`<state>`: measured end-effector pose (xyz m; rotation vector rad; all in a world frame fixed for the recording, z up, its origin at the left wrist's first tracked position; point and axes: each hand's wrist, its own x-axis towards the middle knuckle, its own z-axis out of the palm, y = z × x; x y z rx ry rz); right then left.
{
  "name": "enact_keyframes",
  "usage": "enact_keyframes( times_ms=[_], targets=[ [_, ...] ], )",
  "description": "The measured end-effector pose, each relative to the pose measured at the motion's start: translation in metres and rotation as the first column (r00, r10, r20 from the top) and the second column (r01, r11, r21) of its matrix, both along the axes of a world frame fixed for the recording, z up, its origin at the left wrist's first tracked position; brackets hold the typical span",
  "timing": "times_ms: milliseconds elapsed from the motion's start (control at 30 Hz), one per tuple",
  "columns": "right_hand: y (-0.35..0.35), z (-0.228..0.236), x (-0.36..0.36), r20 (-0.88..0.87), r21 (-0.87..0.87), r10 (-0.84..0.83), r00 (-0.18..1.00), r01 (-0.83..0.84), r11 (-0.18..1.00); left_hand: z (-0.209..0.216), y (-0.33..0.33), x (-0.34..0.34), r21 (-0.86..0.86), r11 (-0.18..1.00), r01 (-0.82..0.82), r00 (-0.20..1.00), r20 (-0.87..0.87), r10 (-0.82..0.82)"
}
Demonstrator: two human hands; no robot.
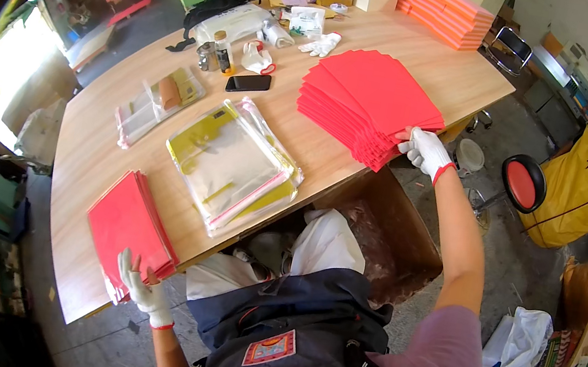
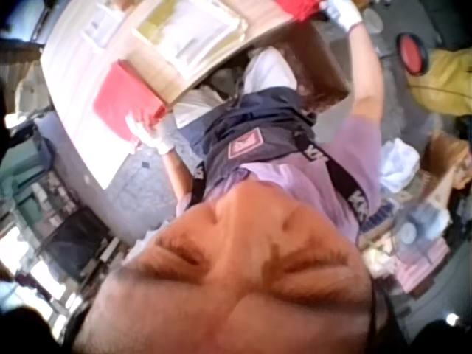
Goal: The person repeatedly picks up red rectangular sheets from a stack on a table, places them into a clear plastic sleeve, and stacks the wrapped items on the left. The person wears white gloves and a purple shirt with a KFC logo. The process is repetitive and involves handling the sheets one at a time.
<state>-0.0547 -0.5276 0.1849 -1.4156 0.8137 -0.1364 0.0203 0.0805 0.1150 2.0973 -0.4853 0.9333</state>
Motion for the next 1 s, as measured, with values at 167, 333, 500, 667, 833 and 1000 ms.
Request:
enact_keyframes(
  times_ms=[167,333,500,667,833,1000],
  targets=[
    [0.002,-0.004,0.005,0.166,0.386,-0.062,0.984,-0.007,0.923,-0.003,-0.02,-0.006,0.129,0.991,0.023,1.0,-0.018,-0.02],
    [0.009,-0.009,0.021,0.292,0.494,-0.251,0.923,0.079,0.866,0.008,-0.045,0.0,0.199,0.977,0.078,0.995,-0.083,-0.062],
    [-0.006,-0.005,0.054,0.445,0.598,-0.359,0.82,0.026,0.801,0.027,-0.079,0.022,0.338,0.914,0.223,0.97,-0.173,-0.172],
    [-0.101,-0.027,0.049,0.415,0.502,-0.284,0.864,0.043,0.864,0.013,-0.138,0.059,0.478,0.795,0.373,0.872,-0.473,-0.126],
    [-0.019,-0.005,0.026,0.458,0.336,-0.288,0.841,0.136,0.932,0.01,-0.152,0.078,0.728,0.598,0.335,0.833,-0.525,0.173],
    [0.1,0.009,-0.057,0.39,0.285,0.057,0.919,-0.179,0.942,-0.014,-0.139,0.1,0.659,0.699,0.277,0.858,-0.497,0.129]
  ],
)
